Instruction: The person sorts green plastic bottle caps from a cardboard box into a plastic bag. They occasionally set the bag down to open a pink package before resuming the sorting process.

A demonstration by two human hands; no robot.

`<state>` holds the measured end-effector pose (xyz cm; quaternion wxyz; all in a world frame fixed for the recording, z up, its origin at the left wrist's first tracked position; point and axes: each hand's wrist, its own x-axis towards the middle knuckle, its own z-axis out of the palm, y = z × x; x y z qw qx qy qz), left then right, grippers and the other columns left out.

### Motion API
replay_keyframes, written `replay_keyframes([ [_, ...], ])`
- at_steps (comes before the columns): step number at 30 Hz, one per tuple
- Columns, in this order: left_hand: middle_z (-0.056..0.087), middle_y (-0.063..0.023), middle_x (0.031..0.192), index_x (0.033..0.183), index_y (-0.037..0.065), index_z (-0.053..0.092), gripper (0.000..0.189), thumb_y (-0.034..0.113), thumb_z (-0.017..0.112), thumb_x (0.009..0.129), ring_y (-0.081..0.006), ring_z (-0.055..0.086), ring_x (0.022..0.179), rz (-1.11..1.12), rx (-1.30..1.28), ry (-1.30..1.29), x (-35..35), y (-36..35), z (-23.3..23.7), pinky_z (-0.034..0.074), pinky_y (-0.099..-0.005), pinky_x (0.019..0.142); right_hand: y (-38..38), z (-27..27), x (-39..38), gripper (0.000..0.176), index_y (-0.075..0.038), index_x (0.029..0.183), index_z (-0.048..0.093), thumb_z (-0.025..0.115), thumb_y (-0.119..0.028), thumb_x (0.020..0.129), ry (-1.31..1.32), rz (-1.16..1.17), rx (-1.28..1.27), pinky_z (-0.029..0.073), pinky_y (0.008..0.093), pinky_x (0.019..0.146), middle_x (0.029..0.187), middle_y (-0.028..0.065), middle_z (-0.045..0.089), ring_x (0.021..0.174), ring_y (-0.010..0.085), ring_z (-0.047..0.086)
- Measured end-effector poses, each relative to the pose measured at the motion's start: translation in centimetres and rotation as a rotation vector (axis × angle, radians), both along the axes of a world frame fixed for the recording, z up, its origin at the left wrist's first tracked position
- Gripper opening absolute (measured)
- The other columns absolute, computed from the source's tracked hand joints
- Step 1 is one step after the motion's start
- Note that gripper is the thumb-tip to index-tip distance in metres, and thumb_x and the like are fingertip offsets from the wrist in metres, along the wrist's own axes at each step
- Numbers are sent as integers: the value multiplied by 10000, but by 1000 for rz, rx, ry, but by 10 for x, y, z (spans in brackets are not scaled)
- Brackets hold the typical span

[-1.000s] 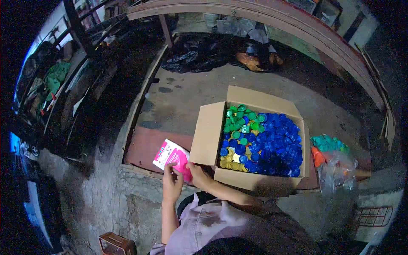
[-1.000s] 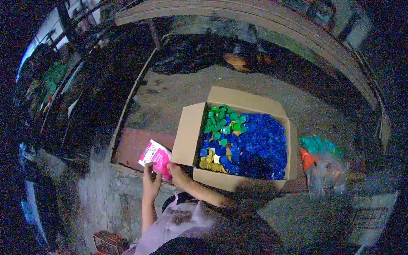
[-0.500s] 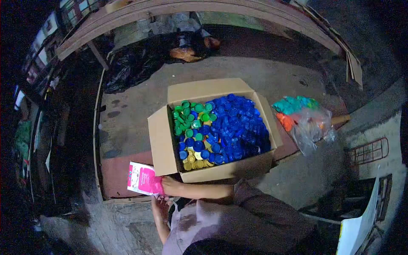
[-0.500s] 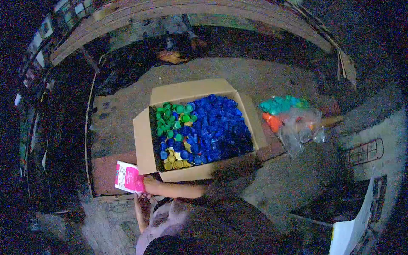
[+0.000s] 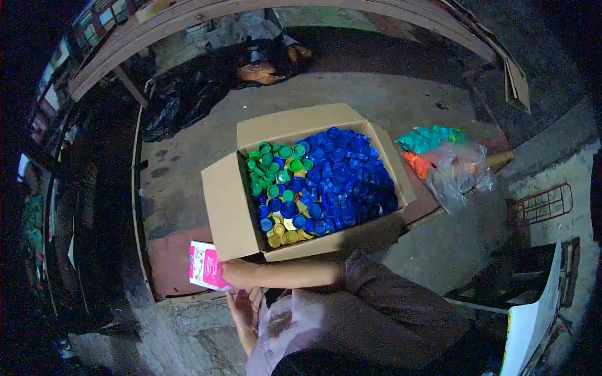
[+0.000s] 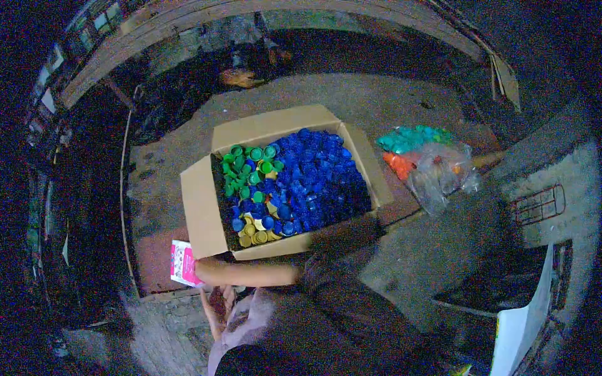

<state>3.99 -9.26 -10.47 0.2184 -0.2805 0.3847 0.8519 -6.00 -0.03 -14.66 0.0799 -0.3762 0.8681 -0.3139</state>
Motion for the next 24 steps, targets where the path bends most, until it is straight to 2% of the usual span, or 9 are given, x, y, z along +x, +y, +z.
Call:
replay_keyframes([
  [1,556,-96,937,1030,47,502,525,527,428,830,-261,534,913,84,154,-4,-1,0,-2,425,-388,809,7,39,-2,288,23,614,601,602,-259,673,75,48,3,439,415,523,580,184,558,547,316,556],
  [5,509,-118,1130,1134,-7,447,610,514,453,816,-256,486,1040,252,379,47,-10,4,0,389,-404,896,1,47,-6,266,13,641,608,659,-246,605,89,94,-1,448,390,488,548,160,546,518,291,554],
  [7,502,-114,1157,1155,1,439,601,497,465,815,-243,474,1065,307,419,83,-14,4,-4,379,-400,911,0,47,-2,173,28,765,600,510,-101,693,-57,-67,-53,494,365,537,670,196,590,634,281,621],
  [10,499,-99,1174,1169,11,437,575,454,500,807,-223,456,1092,409,457,52,-21,6,-9,364,-387,929,-1,53,-3,164,40,700,607,553,-99,634,-227,-252,-252,498,374,552,661,215,583,641,301,620],
  [11,494,-93,1184,1174,15,436,564,435,511,805,-224,455,1093,402,458,75,-23,6,-9,358,-385,934,4,63,-3,170,45,695,608,566,-92,603,14,-123,25,501,387,564,651,216,584,631,304,620],
  [16,507,-82,1172,1138,60,485,476,409,508,815,-226,471,1075,237,608,206,-26,-3,-16,358,-404,922,24,114,-7,132,24,682,615,562,-71,607,-251,-177,-21,503,400,561,649,190,595,619,297,618],
  [19,517,-80,1143,1116,64,489,415,378,479,846,-212,471,1065,372,532,92,-34,7,-4,367,-385,913,40,128,-13,151,0,747,622,560,-59,623,84,95,202,504,376,598,745,163,614,679,273,620],
  [22,519,-76,1132,1136,61,468,404,365,448,871,-204,465,1071,348,684,242,-39,1,-5,374,-369,911,60,151,-5,189,-29,817,615,561,-55,637,167,121,-194,499,355,655,842,132,612,748,255,612],
  [24,512,-85,1130,1148,37,444,420,362,429,882,-214,475,1060,430,439,90,-46,6,7,393,-378,902,73,167,0,254,-38,884,606,566,-36,633,242,-12,-366,491,331,693,912,123,597,787,248,599],
])
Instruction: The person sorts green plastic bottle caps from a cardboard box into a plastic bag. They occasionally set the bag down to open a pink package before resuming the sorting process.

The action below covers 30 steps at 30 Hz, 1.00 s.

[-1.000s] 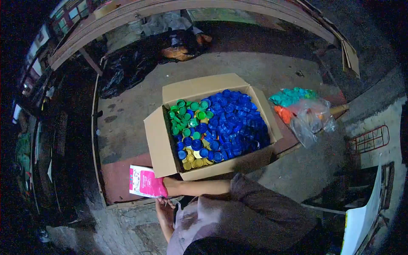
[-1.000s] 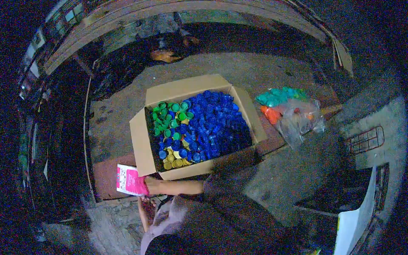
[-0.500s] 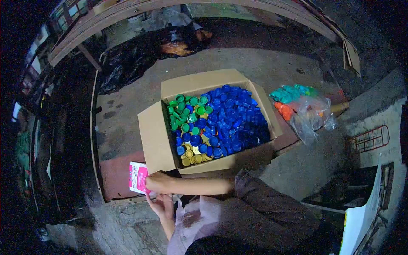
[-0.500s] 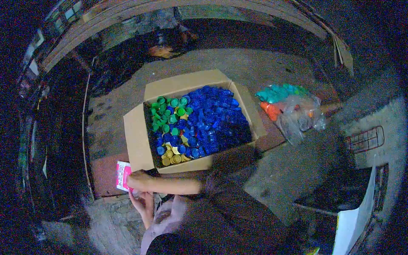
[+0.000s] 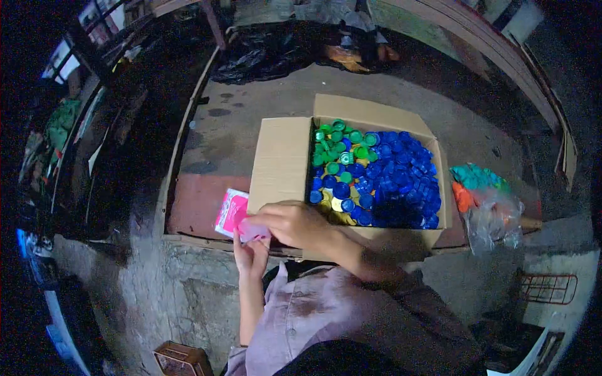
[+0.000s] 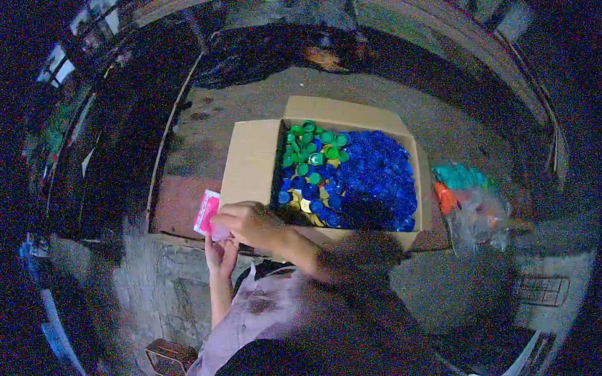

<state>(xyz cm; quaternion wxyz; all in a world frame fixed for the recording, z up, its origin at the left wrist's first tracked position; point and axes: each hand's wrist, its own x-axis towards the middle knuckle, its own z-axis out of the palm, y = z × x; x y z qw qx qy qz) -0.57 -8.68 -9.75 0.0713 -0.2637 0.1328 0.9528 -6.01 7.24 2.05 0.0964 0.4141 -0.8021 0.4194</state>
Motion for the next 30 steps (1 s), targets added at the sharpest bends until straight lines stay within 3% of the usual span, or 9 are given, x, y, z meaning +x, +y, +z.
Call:
replay_keyframes([
  [6,509,-155,1114,1134,12,439,419,348,399,887,-276,494,1025,-28,83,-43,3,10,16,413,-426,896,80,93,16,224,-4,982,546,536,-61,765,424,-739,-433,436,319,724,917,110,588,799,212,572],
  [10,457,-145,1118,1237,50,318,562,331,541,805,-285,473,1031,-178,-40,-9,45,6,57,364,-459,928,109,116,30,226,18,999,541,505,-24,780,514,-742,-444,419,283,675,907,109,582,738,173,546],
  [12,364,-144,1216,1286,64,178,731,194,639,733,-276,441,1068,-44,-735,24,57,27,57,319,-436,969,115,121,39,232,18,1003,546,499,-3,778,507,-706,-395,418,276,654,896,101,581,710,162,540],
  [13,278,-143,1279,1298,57,59,870,79,671,679,-256,418,1086,-15,-1184,381,61,30,47,314,-400,978,113,129,44,235,16,1002,555,490,16,776,479,-708,-251,416,269,639,866,91,581,704,154,539],
  [16,326,-142,1247,1291,38,158,790,82,668,688,-235,394,1103,-141,-1798,779,39,62,123,334,-355,952,112,140,57,230,8,989,577,499,27,773,356,-754,-166,422,224,569,789,64,586,678,125,555],
  [18,388,-137,1187,1268,26,233,704,69,653,705,-220,429,1056,-293,-1750,795,19,66,111,361,-336,914,126,145,61,195,-41,1010,582,527,-64,824,-191,-821,-503,459,198,561,778,21,583,741,105,579],
  [22,536,-57,816,1157,-9,425,347,6,502,819,-149,543,704,-473,-1426,770,-12,65,101,446,-254,676,196,140,56,281,-35,1102,516,531,-84,825,-480,-787,-596,446,174,516,797,6,562,665,85,577],
  [26,461,-8,800,1108,22,450,269,17,473,840,-77,471,751,-438,-1354,711,-11,81,141,415,-222,660,239,98,64,324,-1,1104,496,526,-7,781,-667,-662,-767,461,185,494,769,28,557,618,87,566],
  [30,477,12,832,990,32,501,183,107,549,830,-59,444,752,-925,-1031,831,17,139,164,394,-203,667,215,89,74,307,9,1050,507,555,33,747,-822,-712,-522,467,213,526,733,29,547,603,100,557],
])
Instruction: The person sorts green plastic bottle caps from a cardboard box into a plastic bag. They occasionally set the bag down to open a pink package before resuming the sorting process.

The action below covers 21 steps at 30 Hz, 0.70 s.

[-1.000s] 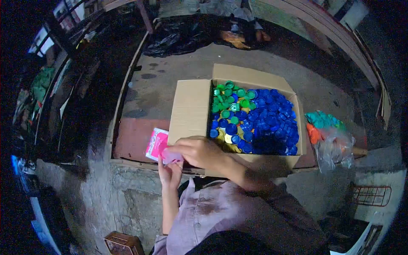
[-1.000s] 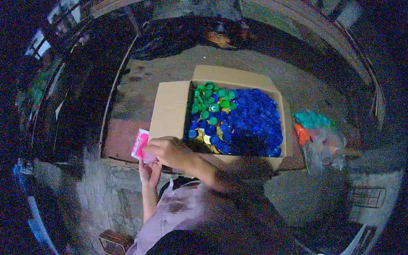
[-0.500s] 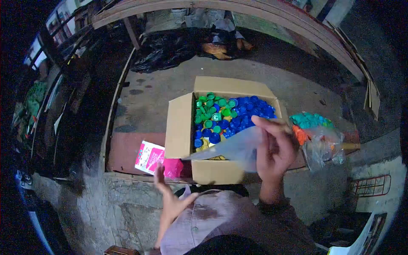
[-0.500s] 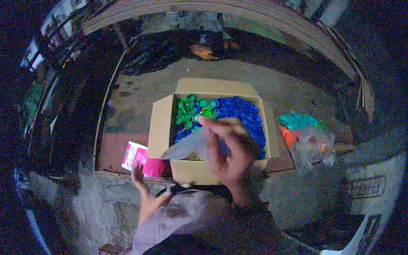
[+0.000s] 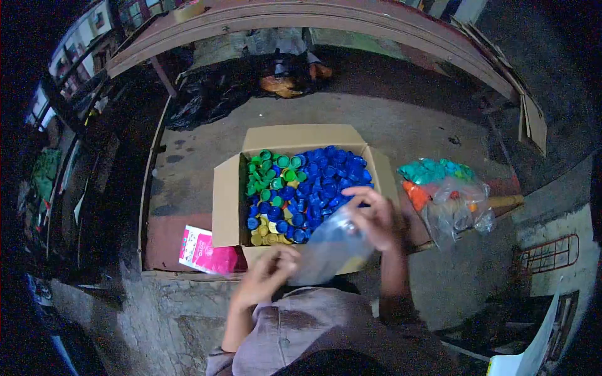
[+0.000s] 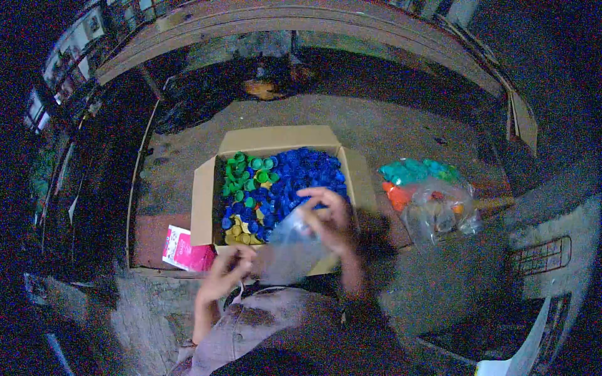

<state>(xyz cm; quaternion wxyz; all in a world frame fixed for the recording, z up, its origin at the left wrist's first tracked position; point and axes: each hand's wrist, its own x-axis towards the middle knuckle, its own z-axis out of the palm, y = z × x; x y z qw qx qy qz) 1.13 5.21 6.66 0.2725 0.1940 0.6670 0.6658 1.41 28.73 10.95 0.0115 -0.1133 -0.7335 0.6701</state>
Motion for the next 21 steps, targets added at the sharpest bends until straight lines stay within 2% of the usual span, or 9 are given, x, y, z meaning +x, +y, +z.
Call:
replay_keyframes([
  [2,464,18,805,961,31,483,183,114,568,821,-50,417,748,-43,-7,35,8,34,-3,377,-186,658,-3,-32,3,296,-1,1002,520,594,39,718,110,29,-94,465,216,561,711,20,529,630,90,552],
  [3,467,13,822,980,29,476,198,115,563,824,-54,429,753,65,23,73,14,49,-6,383,-194,660,-14,-52,5,267,-1,943,531,632,32,698,311,-84,-136,440,204,568,708,13,521,640,71,530],
  [8,461,-27,929,1128,21,436,338,89,554,819,-89,470,816,289,172,116,21,79,-17,407,-225,697,-42,-53,32,202,-50,678,490,685,3,683,211,-219,-178,329,150,499,636,-37,489,566,4,427],
  [10,431,-66,1013,1255,26,348,491,69,550,810,-127,477,897,325,36,312,19,75,-20,423,-251,752,-37,-64,31,184,-57,663,485,649,-19,739,296,-72,-46,294,154,467,608,-50,469,540,-7,401],
  [11,420,-84,1035,1324,38,247,673,28,609,757,-149,461,943,290,-25,289,20,72,-25,424,-259,789,-35,-66,31,174,-51,669,488,638,-39,756,239,-15,-65,294,157,468,611,-51,465,548,-7,398],
  [15,418,-90,1037,1270,21,277,743,-32,691,656,-153,485,918,448,-31,146,34,78,-31,449,-272,770,-24,-81,33,243,-18,674,527,562,-192,841,177,102,-68,290,202,459,570,-66,420,549,14,366],
  [17,524,-90,913,1155,4,392,586,-13,701,657,-147,549,814,434,-80,286,31,77,-42,475,-259,708,-14,-81,37,324,-1,648,534,532,-246,859,105,109,-67,278,222,447,554,-68,406,543,16,364],
  [19,600,-89,792,1065,-7,458,506,7,727,637,-132,584,720,445,-131,351,31,89,-25,483,-239,643,-11,-83,43,300,-1,648,521,539,-217,855,139,51,-25,285,228,453,559,-70,391,548,18,357],
  [21,605,-88,798,1077,-10,457,513,1,724,639,-125,582,716,374,-117,307,32,99,-22,481,-234,637,-6,-81,50,273,4,664,517,543,-194,851,136,41,-39,307,232,474,573,-70,397,565,25,369],
])
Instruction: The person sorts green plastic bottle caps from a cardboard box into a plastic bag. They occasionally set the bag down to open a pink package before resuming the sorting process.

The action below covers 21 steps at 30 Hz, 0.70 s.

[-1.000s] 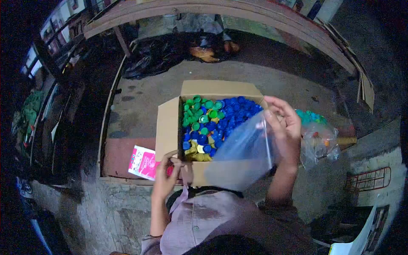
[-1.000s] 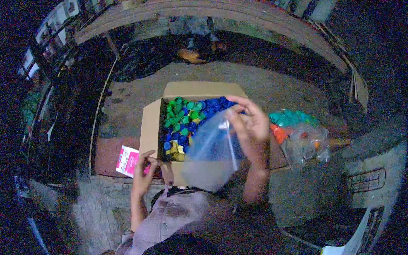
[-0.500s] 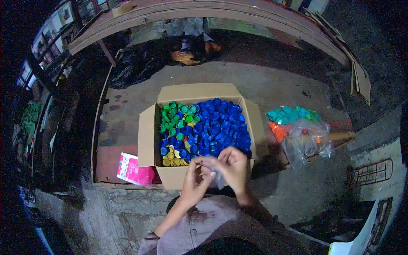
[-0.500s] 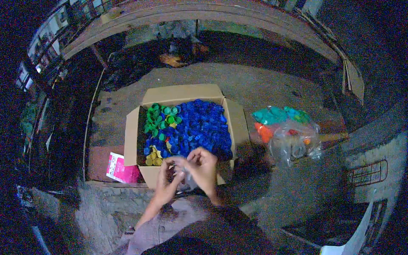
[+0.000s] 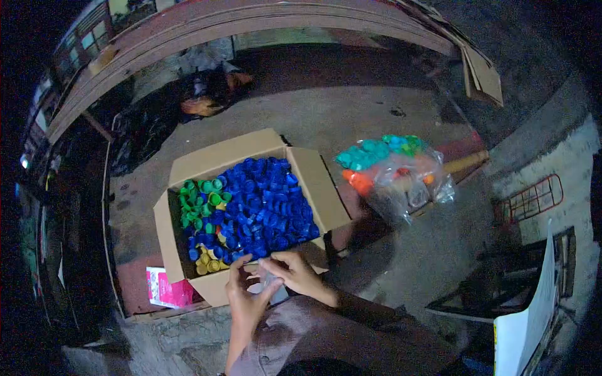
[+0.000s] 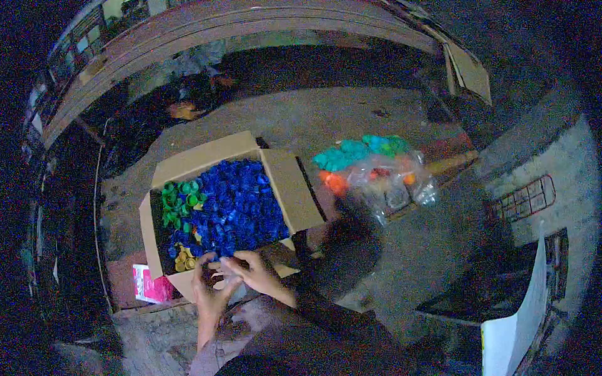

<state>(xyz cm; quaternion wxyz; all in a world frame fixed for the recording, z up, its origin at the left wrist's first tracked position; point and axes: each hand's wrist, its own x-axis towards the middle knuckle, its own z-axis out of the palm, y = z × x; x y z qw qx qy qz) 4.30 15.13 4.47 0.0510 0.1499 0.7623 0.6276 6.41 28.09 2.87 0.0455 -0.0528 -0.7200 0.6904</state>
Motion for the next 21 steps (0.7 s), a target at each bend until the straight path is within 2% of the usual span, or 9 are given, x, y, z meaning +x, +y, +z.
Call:
replay_keyframes([
  [3,619,-78,789,1098,-14,466,508,-13,709,653,-101,575,687,-66,-53,-28,1,10,3,473,-224,612,11,-40,8,266,5,679,529,542,-198,851,75,-131,75,319,232,487,586,-63,412,583,29,383],
  [7,611,-58,767,1097,-6,454,447,-17,664,702,-76,555,660,-50,68,-67,0,27,-6,453,-201,607,58,13,19,243,-4,710,575,546,-204,845,-139,4,-114,330,213,486,583,-45,467,558,34,411],
  [11,596,-73,848,1168,19,374,398,-18,529,804,-99,557,753,-32,439,-419,1,43,-18,460,-223,660,87,-2,26,242,-62,679,542,531,-221,862,-13,-150,-21,338,191,487,590,-40,480,563,36,457],
  [13,574,-70,912,1140,39,393,318,22,487,837,-125,540,879,-5,783,-1038,8,57,-14,458,-266,719,88,-13,30,215,-63,718,551,522,-215,867,-88,-192,-145,369,201,510,616,-33,503,567,54,483],
  [15,551,-48,924,1097,58,426,271,-1,442,833,-131,508,923,-35,827,-1051,17,63,-30,437,-263,740,88,-14,32,192,-64,757,560,512,-210,872,-184,-221,-270,399,210,533,643,-25,526,571,73,509],
  [17,535,-25,861,1051,66,454,263,-27,443,805,-109,503,814,-208,425,-717,27,69,-53,412,-215,684,89,-8,31,163,-67,820,568,491,-197,881,-204,-275,-993,456,252,594,696,-4,567,612,118,559],
  [18,509,-9,816,1002,68,471,258,-52,433,777,-75,462,723,-344,139,-511,27,70,-50,373,-178,627,98,-20,33,154,-69,859,574,471,-180,887,-217,-150,-1122,478,282,641,752,22,599,673,138,584],
  [19,505,-5,797,994,65,454,260,-62,437,768,-59,459,715,-390,287,-531,29,75,-69,371,-176,609,106,-27,33,151,-69,889,567,467,-182,888,-237,20,-1320,475,269,649,780,35,607,691,134,587],
  [21,520,-31,850,1004,64,440,319,-101,402,734,-84,507,767,-142,-49,-660,28,82,-27,419,-205,622,114,-41,35,240,-38,958,553,442,-243,900,-270,35,-1393,476,263,667,818,44,612,720,127,588],
])
